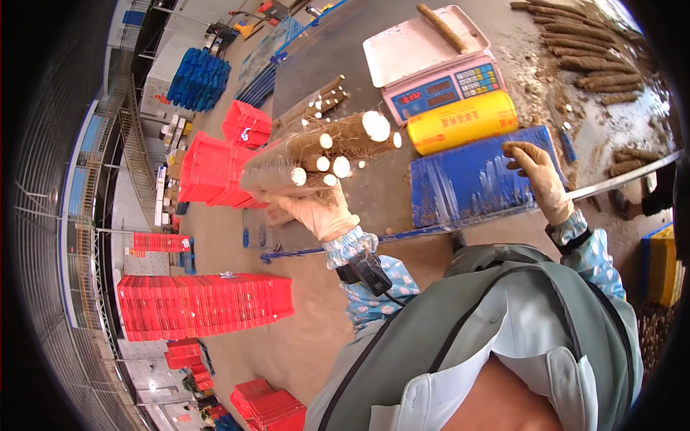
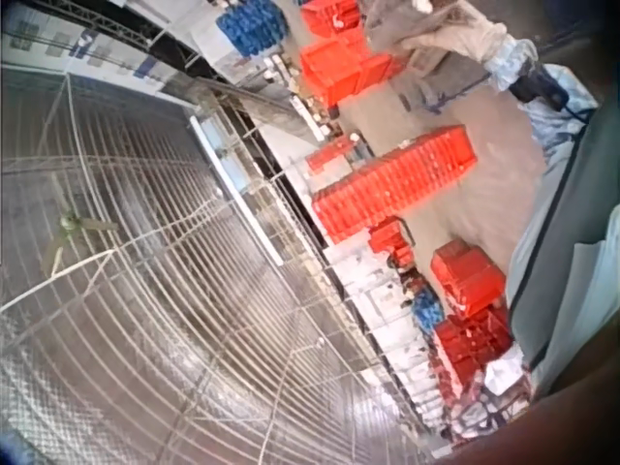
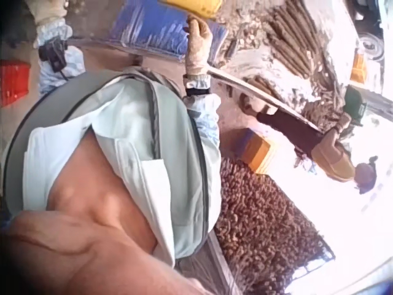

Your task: The person weighs long root vegetables on a digital scale, wraps them in plastic film, and places the bundles on a table. The person repeats this process for multiple batches of vegetables in a warehouse setting.

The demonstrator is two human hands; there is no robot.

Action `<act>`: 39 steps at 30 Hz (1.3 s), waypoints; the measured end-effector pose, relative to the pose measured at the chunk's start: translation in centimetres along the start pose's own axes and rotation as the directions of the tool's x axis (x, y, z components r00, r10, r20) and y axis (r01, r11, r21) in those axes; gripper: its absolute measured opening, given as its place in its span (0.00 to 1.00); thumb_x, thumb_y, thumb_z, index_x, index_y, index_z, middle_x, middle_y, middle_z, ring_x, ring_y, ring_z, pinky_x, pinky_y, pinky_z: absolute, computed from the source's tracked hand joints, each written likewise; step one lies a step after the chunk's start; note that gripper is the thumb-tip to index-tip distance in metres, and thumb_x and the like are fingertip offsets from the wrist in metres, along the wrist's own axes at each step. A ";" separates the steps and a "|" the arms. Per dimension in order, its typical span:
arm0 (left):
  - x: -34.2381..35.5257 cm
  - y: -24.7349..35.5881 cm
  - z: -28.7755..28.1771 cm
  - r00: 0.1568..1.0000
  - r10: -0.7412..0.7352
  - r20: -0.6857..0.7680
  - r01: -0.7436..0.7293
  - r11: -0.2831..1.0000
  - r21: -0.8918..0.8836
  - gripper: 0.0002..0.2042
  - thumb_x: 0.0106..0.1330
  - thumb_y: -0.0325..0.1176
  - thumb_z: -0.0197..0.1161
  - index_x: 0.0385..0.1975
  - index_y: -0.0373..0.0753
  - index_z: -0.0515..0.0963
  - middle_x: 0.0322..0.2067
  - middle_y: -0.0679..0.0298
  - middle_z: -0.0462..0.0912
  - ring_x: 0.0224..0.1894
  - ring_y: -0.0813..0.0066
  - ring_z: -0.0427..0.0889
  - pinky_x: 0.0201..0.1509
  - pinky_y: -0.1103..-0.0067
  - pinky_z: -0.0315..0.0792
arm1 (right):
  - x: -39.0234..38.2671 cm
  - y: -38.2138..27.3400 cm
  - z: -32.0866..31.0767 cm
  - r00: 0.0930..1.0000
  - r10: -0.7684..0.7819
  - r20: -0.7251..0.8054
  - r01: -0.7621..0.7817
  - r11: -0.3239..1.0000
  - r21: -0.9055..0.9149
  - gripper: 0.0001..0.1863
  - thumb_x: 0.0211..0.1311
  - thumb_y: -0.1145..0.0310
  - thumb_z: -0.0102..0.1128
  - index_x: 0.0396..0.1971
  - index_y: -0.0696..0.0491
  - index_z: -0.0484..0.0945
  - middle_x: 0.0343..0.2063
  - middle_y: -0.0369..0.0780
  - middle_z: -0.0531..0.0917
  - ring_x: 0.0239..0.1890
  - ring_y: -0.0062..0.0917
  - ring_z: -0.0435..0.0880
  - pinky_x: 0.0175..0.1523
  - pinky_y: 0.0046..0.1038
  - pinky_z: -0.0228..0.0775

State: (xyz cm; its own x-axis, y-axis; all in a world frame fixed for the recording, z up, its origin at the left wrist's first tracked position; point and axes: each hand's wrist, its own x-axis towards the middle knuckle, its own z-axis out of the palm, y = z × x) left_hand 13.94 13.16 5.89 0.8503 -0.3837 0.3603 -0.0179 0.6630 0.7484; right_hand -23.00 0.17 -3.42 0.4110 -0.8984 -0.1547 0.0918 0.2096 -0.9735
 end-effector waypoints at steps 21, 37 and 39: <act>14.6 0.6 -9.5 0.938 -0.291 -0.188 0.235 0.933 -0.274 0.36 0.64 0.64 0.68 0.63 0.42 0.72 0.59 0.62 0.80 0.57 0.64 0.80 0.59 0.61 0.78 | 5.5 8.5 7.0 0.995 -0.104 0.000 0.090 0.858 -0.506 0.09 0.69 0.77 0.60 0.45 0.59 0.85 0.41 0.41 0.87 0.46 0.26 0.85 0.57 0.25 0.74; 23.3 2.6 -16.7 0.573 0.549 0.608 -0.708 -0.042 0.705 0.42 0.48 0.41 0.84 0.61 0.34 0.68 0.55 0.53 0.76 0.56 0.52 0.76 0.60 0.57 0.70 | 5.3 9.1 8.9 0.964 -0.251 -0.084 0.154 0.788 -0.596 0.11 0.70 0.80 0.59 0.47 0.57 0.85 0.43 0.38 0.87 0.47 0.24 0.84 0.58 0.24 0.73; 23.5 1.8 -18.8 0.615 0.427 0.663 -0.692 -0.111 0.713 0.46 0.45 0.41 0.85 0.64 0.33 0.67 0.60 0.50 0.73 0.62 0.48 0.72 0.64 0.55 0.66 | 5.3 9.3 8.8 0.960 -0.265 -0.096 0.148 0.763 -0.629 0.11 0.69 0.81 0.59 0.47 0.57 0.85 0.43 0.38 0.87 0.47 0.24 0.84 0.58 0.24 0.73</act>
State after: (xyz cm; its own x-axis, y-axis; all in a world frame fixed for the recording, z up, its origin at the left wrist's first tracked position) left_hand 43.76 17.43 5.24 0.1668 -0.3787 0.9104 -0.9616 -0.2664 0.0653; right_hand -12.02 0.73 -11.83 0.2831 -0.9546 0.0931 -0.4402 -0.2156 -0.8716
